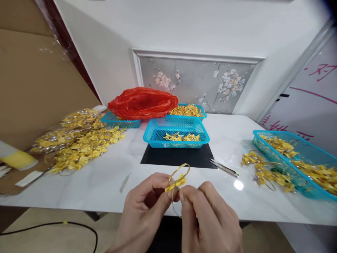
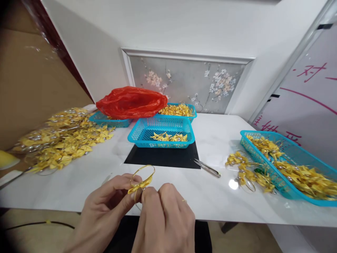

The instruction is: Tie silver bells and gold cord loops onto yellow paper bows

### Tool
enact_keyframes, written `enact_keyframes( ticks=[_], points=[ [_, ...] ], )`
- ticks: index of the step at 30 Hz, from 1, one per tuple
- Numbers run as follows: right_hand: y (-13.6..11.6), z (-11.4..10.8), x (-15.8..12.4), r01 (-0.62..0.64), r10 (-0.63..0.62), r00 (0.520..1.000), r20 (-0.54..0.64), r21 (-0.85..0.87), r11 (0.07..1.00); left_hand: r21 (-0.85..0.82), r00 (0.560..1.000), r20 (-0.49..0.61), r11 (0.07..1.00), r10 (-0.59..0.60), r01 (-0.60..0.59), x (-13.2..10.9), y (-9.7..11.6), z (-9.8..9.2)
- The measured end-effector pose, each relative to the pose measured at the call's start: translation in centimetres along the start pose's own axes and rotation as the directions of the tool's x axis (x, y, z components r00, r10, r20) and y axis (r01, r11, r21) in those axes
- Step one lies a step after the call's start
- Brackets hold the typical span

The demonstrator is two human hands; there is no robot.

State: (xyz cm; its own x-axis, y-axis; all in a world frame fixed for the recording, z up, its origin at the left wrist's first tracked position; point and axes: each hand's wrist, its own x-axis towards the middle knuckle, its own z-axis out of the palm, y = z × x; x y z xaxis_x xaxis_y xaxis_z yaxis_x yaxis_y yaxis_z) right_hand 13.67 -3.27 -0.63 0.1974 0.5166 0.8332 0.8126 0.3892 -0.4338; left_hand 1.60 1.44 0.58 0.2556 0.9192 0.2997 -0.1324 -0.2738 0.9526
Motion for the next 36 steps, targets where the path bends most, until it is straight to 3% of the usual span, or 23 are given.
enact_keyframes(
  ticks=[4, 7, 13, 16, 20, 25, 29, 31, 34, 36],
  points=[
    [0.1, 0.1, -0.1, -0.009, 0.009, 1.0, 0.014, 0.001, 1.0, 0.058, 1.0, -0.016, 0.998, 0.017, -0.016, 0.0, 0.1, 0.2],
    [-0.3, -0.1, 0.1, -0.109, 0.104, 0.993, 0.063, 0.083, 0.991, 0.027, 0.999, -0.029, 0.999, -0.029, 0.029, 0.0, 0.2, 0.1],
    [0.0, -1.6, 0.6, -0.351, 0.251, 0.918, 0.309, 0.334, 0.875, -0.015, 0.984, 0.03, 0.985, -0.174, 0.174, -0.1, 0.4, -0.5],
    [0.8, -1.8, 0.5, -0.395, 0.264, 0.901, 0.344, 0.399, 0.827, -0.035, 0.973, 0.079, 0.975, -0.216, 0.219, -0.2, 0.5, -0.5],
    [1.1, -1.1, 0.1, -0.449, 0.342, 0.883, 0.321, 0.37, 0.813, -0.077, 0.962, 0.101, 0.962, -0.253, 0.261, -0.5, 0.6, -0.4],
    [1.2, -0.8, 0.3, -0.585, 0.463, 0.801, 0.379, 0.331, 0.741, -0.134, 0.954, 0.132, 0.949, -0.269, 0.286, -0.5, 0.3, -0.5],
    [3.3, -2.4, 1.4, -0.688, 0.343, 0.699, 0.628, 0.459, 0.562, -0.234, 0.915, 0.195, 0.889, -0.353, 0.393, -0.2, 0.4, -0.6],
    [4.7, -2.8, 2.0, -0.732, 0.33, 0.667, 0.668, 0.506, 0.455, -0.285, 0.889, 0.25, 0.848, -0.384, 0.446, -0.1, 0.6, -0.5],
    [5.7, -2.0, 2.1, -0.852, 0.328, 0.521, 0.788, 0.501, 0.15, -0.327, 0.853, 0.306, 0.795, -0.422, 0.511, 0.0, 0.6, -0.3],
    [5.6, -0.9, 1.9, -0.894, 0.217, 0.42, 0.881, 0.443, -0.066, -0.314, 0.84, 0.328, 0.788, -0.433, 0.529, 0.1, 0.5, -0.2]
  ],
)
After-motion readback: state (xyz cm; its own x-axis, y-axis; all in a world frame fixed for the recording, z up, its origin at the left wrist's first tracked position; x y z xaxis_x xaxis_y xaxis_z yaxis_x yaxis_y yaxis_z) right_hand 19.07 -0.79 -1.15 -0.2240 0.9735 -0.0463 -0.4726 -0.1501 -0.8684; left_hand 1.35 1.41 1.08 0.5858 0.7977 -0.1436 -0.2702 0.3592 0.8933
